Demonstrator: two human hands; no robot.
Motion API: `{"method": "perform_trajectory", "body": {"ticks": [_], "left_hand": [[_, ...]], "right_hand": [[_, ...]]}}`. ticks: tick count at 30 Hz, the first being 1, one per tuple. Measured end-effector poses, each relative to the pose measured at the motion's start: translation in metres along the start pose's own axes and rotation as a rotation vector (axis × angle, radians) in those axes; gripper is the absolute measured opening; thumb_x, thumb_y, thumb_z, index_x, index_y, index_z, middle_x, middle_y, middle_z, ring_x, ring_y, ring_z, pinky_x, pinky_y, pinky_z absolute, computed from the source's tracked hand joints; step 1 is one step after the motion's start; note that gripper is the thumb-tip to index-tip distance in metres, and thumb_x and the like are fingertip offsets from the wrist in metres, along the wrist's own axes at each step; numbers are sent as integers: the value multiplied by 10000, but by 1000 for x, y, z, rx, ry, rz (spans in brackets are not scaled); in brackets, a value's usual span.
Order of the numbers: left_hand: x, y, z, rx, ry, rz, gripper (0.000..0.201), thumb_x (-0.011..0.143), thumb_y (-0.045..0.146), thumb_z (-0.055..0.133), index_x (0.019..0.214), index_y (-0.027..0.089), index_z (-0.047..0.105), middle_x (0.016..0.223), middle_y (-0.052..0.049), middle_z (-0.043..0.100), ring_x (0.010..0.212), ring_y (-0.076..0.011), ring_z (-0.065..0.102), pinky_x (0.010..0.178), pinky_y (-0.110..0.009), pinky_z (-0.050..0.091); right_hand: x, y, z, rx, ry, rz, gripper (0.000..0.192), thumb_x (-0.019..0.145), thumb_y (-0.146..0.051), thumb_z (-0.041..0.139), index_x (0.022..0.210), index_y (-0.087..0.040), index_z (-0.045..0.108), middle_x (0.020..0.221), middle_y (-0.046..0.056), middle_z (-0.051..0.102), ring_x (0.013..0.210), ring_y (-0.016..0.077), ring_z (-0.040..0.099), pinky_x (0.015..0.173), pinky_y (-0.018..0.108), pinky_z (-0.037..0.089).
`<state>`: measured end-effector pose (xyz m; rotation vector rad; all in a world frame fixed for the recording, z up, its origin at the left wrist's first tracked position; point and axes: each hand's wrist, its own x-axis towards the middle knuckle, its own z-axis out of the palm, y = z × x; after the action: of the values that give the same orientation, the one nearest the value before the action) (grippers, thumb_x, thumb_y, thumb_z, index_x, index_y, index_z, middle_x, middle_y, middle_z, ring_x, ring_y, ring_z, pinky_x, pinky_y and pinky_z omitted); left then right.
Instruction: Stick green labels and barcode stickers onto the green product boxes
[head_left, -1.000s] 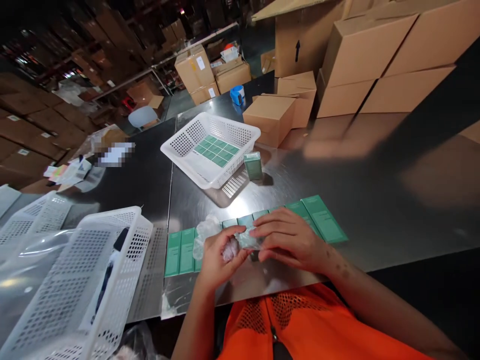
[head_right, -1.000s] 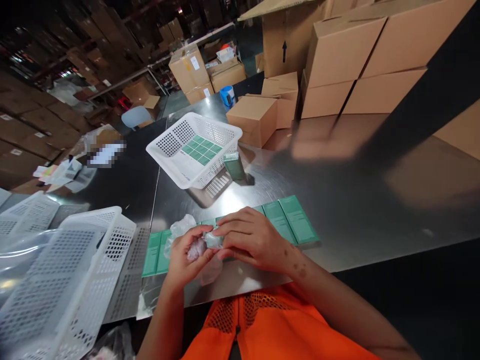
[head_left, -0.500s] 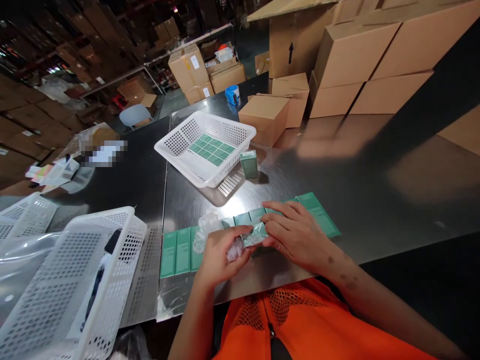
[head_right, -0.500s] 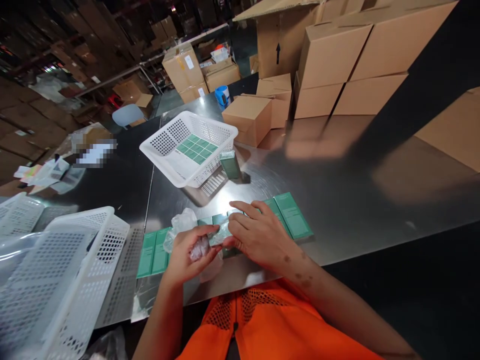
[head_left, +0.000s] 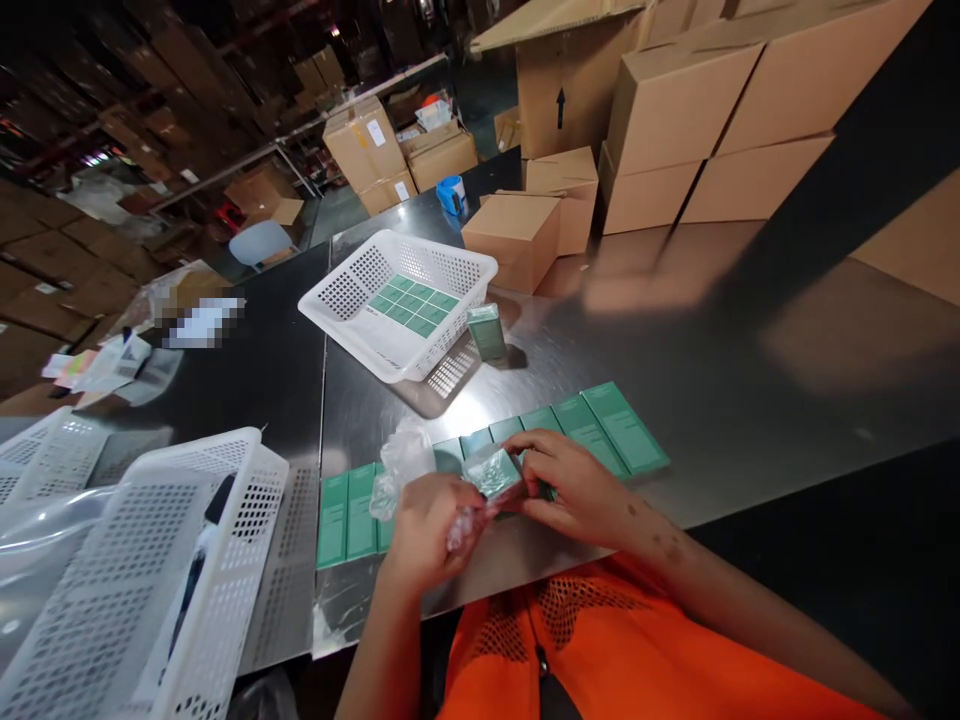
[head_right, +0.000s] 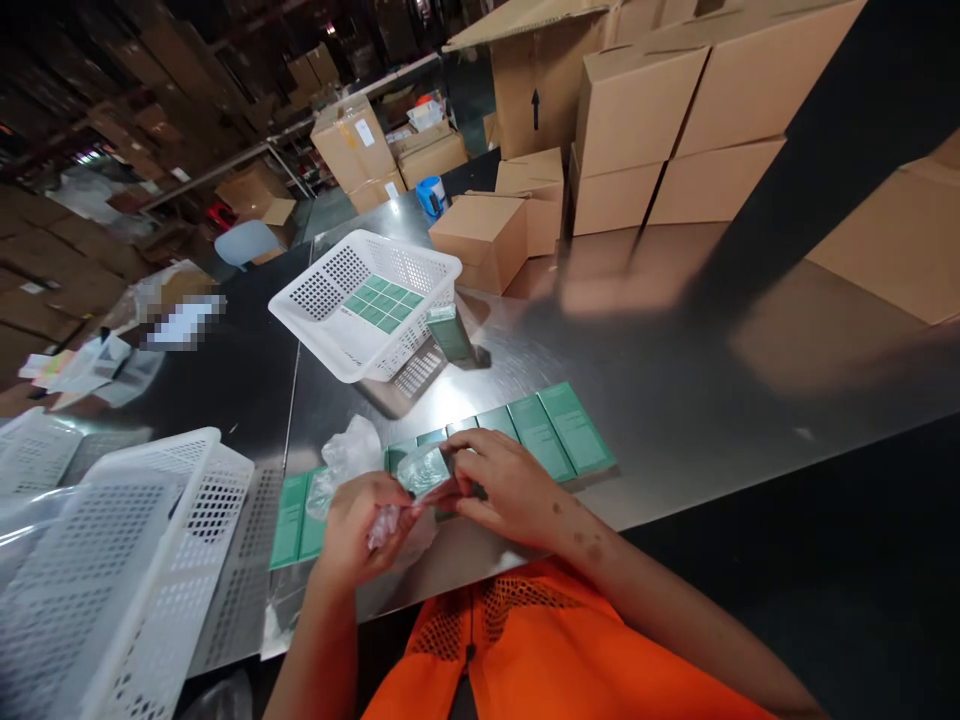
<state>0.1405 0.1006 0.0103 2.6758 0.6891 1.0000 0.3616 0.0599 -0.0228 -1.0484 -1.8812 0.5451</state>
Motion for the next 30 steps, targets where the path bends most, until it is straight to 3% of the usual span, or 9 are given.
{"method": "perform_trajectory", "body": {"ticks": [4, 7, 10, 14, 19, 22, 25, 27, 30], "left_hand": [[-7, 0, -1, -42, -5, -129, 120, 912, 242, 572, 804, 217, 525, 643, 24, 623, 539, -122, 572, 526, -237, 403], [-10, -2, 3, -118, -10, -214, 226, 942, 338, 538, 756, 221, 487, 598, 38, 571, 499, -109, 522, 490, -228, 360], [-13, -6, 11, -193, 31, -274, 321, 947, 438, 523, 719, 221, 456, 570, 49, 524, 487, -104, 490, 479, -220, 337], [-21, -13, 21, -208, 13, -344, 334, 910, 467, 578, 708, 211, 504, 589, 34, 554, 511, -118, 508, 499, -230, 350], [-25, -16, 23, -158, -152, -443, 262, 894, 406, 589, 741, 195, 572, 638, 6, 598, 580, -154, 566, 553, -249, 384], [-23, -14, 22, -104, -218, -473, 248, 900, 383, 581, 748, 186, 571, 660, -6, 608, 605, -164, 578, 566, -254, 386], [-20, -10, 22, -55, -240, -446, 223, 924, 342, 552, 767, 185, 569, 665, -7, 609, 607, -160, 580, 568, -251, 387], [-18, -6, 22, -33, -220, -377, 227, 937, 318, 538, 747, 193, 545, 630, 10, 578, 567, -144, 556, 542, -244, 367], [-13, 2, 22, -2, -202, -260, 243, 943, 296, 541, 721, 204, 507, 604, 27, 540, 533, -129, 531, 521, -240, 354]], "right_hand": [[0, -2, 0, 78, 64, 22, 362, 888, -535, 662, 999, -219, 525, 1063, 91, 675, 972, 231, 645, 824, 360, 498], [5, -7, -4, -1, 7, 64, 405, 910, -499, 649, 1175, -218, 527, 1032, 65, 685, 932, 231, 644, 832, 374, 482], [12, -11, -4, -41, -88, 115, 343, 862, -390, 719, 1123, -227, 568, 1013, 46, 686, 911, 227, 638, 820, 367, 467], [17, -9, 3, -40, -84, 193, 325, 810, -335, 758, 1054, -222, 575, 959, 37, 676, 863, 223, 631, 771, 345, 456], [17, -4, 8, -21, -169, 213, 508, 753, -578, 779, 1056, -205, 614, 916, 39, 658, 825, 223, 610, 726, 339, 450], [17, -4, 7, -4, -75, 139, 396, 854, -541, 697, 1070, -213, 640, 947, 53, 665, 900, 236, 601, 834, 387, 443], [16, -4, 7, 137, 120, 121, 342, 851, -487, 720, 1065, -230, 651, 1088, 74, 657, 1034, 256, 582, 923, 411, 424], [16, -4, 6, 369, 250, 230, 338, 847, -513, 714, 1034, -239, 651, 1056, 53, 649, 991, 232, 592, 875, 374, 452], [16, -5, 3, 759, 395, 478, 355, 823, -572, 709, 931, -240, 646, 842, -2, 621, 761, 170, 581, 701, 299, 465]]}}
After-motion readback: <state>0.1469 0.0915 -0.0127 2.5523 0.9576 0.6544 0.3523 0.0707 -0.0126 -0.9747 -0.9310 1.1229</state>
